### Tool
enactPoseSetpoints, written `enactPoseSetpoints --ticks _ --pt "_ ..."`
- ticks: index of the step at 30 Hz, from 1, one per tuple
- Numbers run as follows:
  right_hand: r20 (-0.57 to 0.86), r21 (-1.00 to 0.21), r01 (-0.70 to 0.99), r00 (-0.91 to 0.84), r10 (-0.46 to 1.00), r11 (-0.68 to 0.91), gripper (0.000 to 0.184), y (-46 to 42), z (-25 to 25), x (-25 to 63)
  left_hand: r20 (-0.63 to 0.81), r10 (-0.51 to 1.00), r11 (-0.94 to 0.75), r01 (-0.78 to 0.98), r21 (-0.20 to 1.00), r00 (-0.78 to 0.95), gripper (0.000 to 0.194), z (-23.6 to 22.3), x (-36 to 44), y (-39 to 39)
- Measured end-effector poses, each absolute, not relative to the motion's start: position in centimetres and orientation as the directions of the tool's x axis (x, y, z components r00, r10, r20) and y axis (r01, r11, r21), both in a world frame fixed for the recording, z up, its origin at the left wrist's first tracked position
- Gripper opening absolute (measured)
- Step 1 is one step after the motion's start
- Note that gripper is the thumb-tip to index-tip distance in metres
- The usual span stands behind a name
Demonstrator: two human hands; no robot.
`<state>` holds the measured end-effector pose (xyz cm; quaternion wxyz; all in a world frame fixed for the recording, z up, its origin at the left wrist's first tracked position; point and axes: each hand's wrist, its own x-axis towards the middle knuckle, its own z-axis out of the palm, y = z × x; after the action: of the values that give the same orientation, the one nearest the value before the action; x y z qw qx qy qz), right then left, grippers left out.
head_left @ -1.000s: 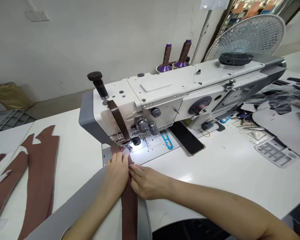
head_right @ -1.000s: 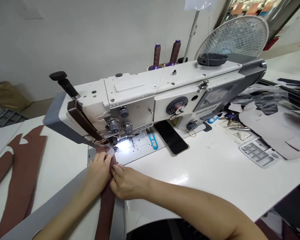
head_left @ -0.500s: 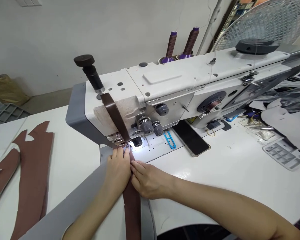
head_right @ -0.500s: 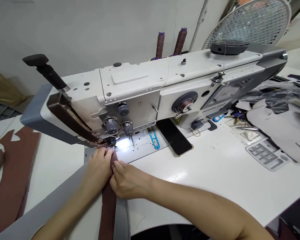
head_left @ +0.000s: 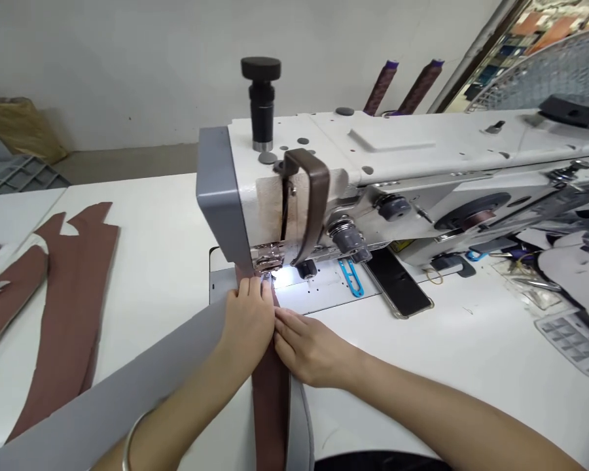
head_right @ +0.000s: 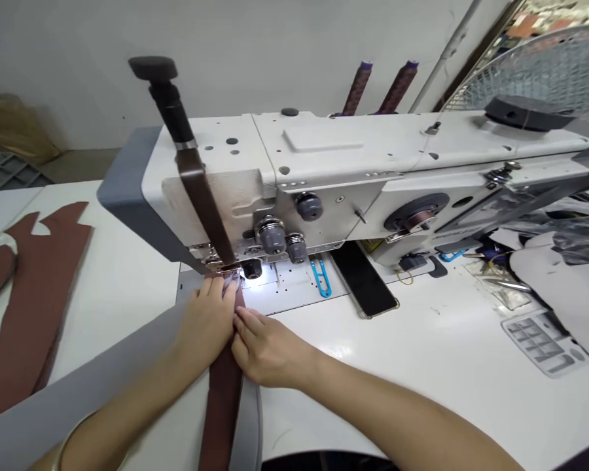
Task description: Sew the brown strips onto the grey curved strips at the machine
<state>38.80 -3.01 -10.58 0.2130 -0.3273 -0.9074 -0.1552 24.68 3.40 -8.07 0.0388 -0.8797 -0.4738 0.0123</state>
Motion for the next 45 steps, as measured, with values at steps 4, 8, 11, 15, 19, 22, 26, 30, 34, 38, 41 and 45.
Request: enactPoseSetpoints --ticks 4,8,11,15,19,22,26,30,34,38,41,45 --pt "0.479 0.126 0.655 -0.698 0.532 0.745 0.020 -3.0 -10.4 38.8 -0.001 0.833 -0.553 0.833 -0.034 0.553 0.030 -7.9 24.6 3.3" --pt "0.491 0.137 0.662 -0.691 0.530 0.737 0.023 -3.0 -9.9 38.6 0.010 0.829 -0.559 0.829 -0.014 0.559 0.032 -7.8 24.4 3.2" --pt "0.476 0.118 0.655 -0.697 0.536 0.747 0.022 -3.2 -9.8 38.5 0.029 0.827 -0.561 0.828 -0.021 0.561 0.033 -7.9 24.3 3.0" --pt "0.438 0.124 0.632 -0.727 0.530 0.765 0.019 -3.7 -9.9 38.4 0.039 0.821 -0.566 0.821 -0.074 0.569 0.032 -8.2 24.2 2.3" --pt "0.438 0.124 0.625 -0.732 0.522 0.771 0.019 -3.9 -9.9 38.4 0.026 0.825 -0.560 0.822 -0.107 0.565 0.034 -8.4 24.0 2.0" --pt "0.448 0.127 0.631 -0.725 0.523 0.766 0.019 -3.7 -10.0 38.4 0.000 0.827 -0.560 0.823 -0.094 0.563 0.034 -8.4 23.9 2.2" --pt "0.475 0.148 0.643 -0.713 0.517 0.751 0.015 -3.4 -10.2 38.6 0.017 0.813 -0.579 0.811 -0.088 0.582 0.036 -8.5 24.0 2.9" --pt "0.501 0.158 0.654 -0.699 0.510 0.740 0.014 -3.2 -10.3 38.7 0.027 0.806 -0.587 0.805 -0.091 0.591 0.037 -8.6 24.2 3.3" --pt "0.499 0.164 0.655 -0.700 0.510 0.738 0.013 -3.1 -10.4 38.7 -0.010 0.800 -0.598 0.797 -0.092 0.599 0.037 -8.2 24.0 3.5" --pt "0.491 0.173 0.652 -0.707 0.509 0.738 0.011 -3.1 -10.3 38.7 -0.047 0.797 -0.604 0.793 -0.077 0.602 0.039 -7.9 24.0 3.7" --pt "0.481 0.174 0.647 -0.714 0.509 0.743 0.013 -3.1 -10.3 38.8 -0.061 0.810 -0.587 0.807 -0.069 0.584 0.039 -7.9 24.1 3.8" --pt "0.467 0.178 0.646 -0.720 0.514 0.742 0.013 -3.2 -10.4 38.8 -0.080 0.815 -0.579 0.813 -0.064 0.574 0.041 -7.9 24.1 3.9"
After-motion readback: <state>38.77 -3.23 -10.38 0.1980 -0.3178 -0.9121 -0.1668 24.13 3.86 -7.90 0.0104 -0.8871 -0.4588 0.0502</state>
